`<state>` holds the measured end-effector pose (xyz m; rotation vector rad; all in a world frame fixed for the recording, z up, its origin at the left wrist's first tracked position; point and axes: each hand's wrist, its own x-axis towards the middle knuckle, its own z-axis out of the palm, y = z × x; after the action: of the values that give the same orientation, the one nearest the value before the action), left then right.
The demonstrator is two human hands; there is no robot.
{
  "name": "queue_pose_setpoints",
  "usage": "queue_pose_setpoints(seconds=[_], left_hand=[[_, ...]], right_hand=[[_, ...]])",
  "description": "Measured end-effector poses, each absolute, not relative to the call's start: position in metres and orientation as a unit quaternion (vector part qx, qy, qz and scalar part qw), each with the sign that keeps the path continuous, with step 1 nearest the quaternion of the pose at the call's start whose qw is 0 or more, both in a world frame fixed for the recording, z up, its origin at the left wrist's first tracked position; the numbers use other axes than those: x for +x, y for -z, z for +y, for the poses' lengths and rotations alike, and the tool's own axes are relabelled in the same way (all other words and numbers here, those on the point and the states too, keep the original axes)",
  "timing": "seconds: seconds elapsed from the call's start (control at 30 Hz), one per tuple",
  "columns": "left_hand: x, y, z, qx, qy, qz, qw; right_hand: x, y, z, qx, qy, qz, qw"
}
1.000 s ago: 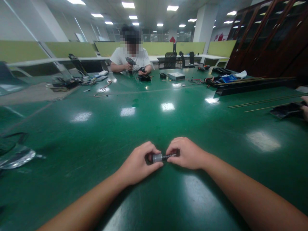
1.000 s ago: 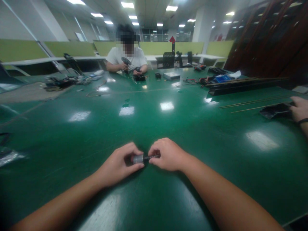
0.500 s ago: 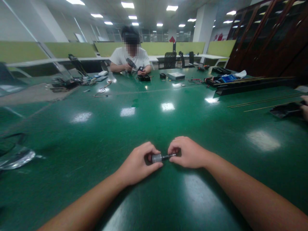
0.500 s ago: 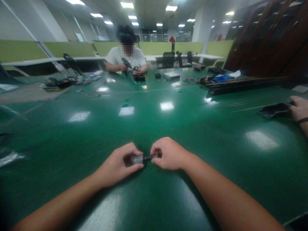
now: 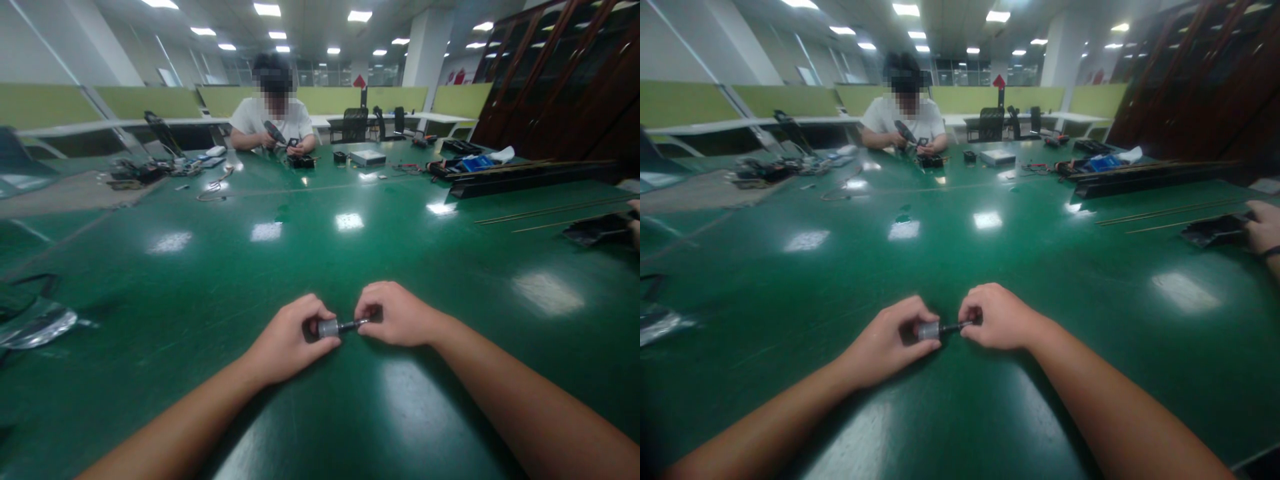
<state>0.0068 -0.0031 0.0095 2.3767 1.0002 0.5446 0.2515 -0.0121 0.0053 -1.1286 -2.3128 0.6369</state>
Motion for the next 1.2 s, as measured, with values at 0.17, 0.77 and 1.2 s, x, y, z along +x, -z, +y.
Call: queue_pose_setpoints(seconds=[0.17, 0.77, 1.2], left_hand=[[0.008, -0.011, -0.004, 0.873, -0.198, 0.37, 0.248], [0.007, -0.011, -0.004, 0.872, -0.197, 0.371, 0.251], [0.006, -0.011, -0.003, 0.873, -0.199, 0.367, 0.25]], right_hand=[[0.253, -0.008, -0.012, -0.417, -0.245, -0.843, 0.237], [0.259, -0.012, -0.01, -0.419, -0.252, -0.843, 0.225], [0.263, -0.012, -0.008, -0.423, -0.246, -0.846, 0.211]])
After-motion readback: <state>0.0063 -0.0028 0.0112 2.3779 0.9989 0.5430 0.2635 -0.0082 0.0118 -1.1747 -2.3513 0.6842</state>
